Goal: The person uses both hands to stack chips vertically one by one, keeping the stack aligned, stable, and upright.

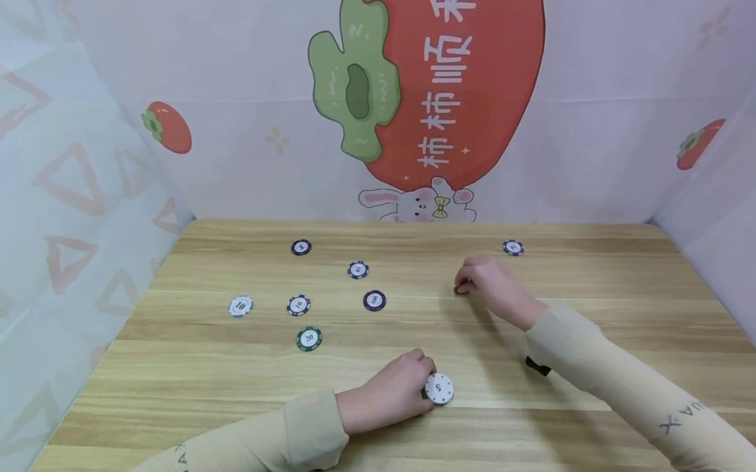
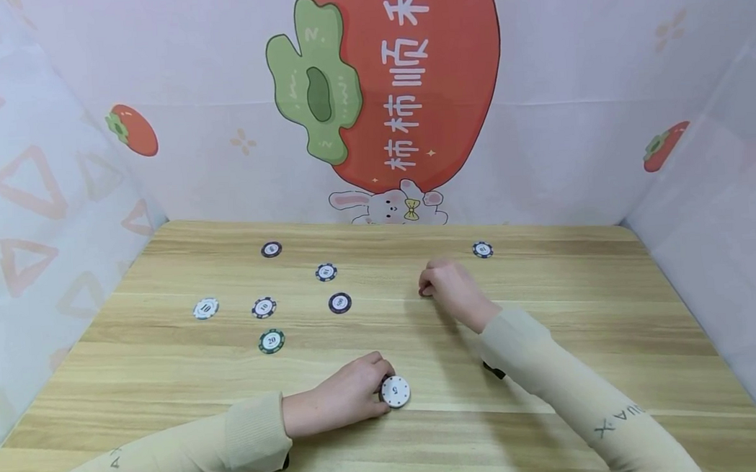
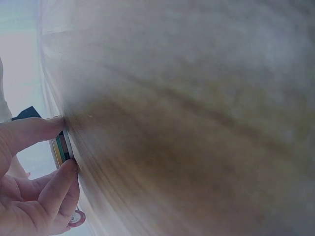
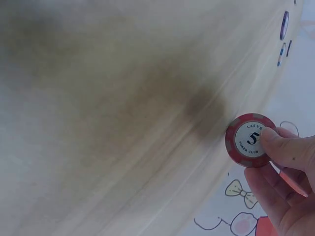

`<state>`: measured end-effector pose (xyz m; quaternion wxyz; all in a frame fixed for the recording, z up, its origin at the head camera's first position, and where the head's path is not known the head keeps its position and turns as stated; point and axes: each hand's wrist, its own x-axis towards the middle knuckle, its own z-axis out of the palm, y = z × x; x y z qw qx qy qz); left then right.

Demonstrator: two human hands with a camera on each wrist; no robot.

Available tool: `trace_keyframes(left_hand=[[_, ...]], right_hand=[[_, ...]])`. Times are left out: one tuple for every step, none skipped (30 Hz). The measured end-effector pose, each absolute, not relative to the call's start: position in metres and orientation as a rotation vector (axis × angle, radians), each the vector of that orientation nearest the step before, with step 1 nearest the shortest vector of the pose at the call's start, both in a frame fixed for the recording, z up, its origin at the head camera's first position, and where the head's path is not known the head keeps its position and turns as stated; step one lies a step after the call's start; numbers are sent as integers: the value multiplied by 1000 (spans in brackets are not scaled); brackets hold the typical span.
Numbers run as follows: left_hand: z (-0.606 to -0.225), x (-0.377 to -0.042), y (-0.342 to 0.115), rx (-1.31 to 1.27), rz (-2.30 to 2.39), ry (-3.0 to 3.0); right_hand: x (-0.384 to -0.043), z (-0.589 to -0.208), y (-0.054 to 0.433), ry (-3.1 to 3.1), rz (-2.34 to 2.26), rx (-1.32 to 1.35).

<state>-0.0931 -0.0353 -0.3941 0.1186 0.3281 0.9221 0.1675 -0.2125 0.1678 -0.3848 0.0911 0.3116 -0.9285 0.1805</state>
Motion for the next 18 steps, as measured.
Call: trace_keyframes(left_hand=[[-394,-93,-35,963,490,2698],[-394,-93,-35,966,491,2698],[-394,-93,-35,969,489,2699],[-394,-93,-35,971,488,2700],[-394,-93,-35,970,487,2700],[-393,-93,-34,969,487,2702],[-393,-93,-34,967,490,2701],[-393,-93,-34,964,490,2701],[-393,-93,-34,962,490,2701],[-393,-93,-34,961,491,2701],[-393,-93,-34,959,492,2700],[-393,-93,-34,959,491,2700],[-393,-93,-34,959,491,2699],[-393,-93,-34,959,489,2699],[-393,-93,-34,958,488,2699],[-393,-93,-34,955,487,2697],[-393,-93,-34,953,486,2696],[-393,-93,-34,952,487,2695]], right_hand=[[-211,-385,168,-2756,548,932],[-209,-385,169,-2757,555,936],[-208,-385,169,-2759,561,940],[-206,-385,170,-2761,565,942],[-205,-384,170,-2764,572,943],[-203,-384,170,-2771,577,940],[-202,-383,171,-2775,576,938],[-201,-383,171,-2776,576,941],[-199,-383,171,-2774,577,946],[-198,-382,172,-2772,579,948],[-196,-382,172,-2769,581,955],[-194,-381,172,-2763,581,963],[-193,-381,173,-2755,580,975],[-191,-381,173,-2750,579,982],[-189,-381,173,-2746,577,986],[-187,-381,173,-2746,578,990],[-186,-381,173,-2746,577,993],[-185,-381,173,-2745,577,996]])
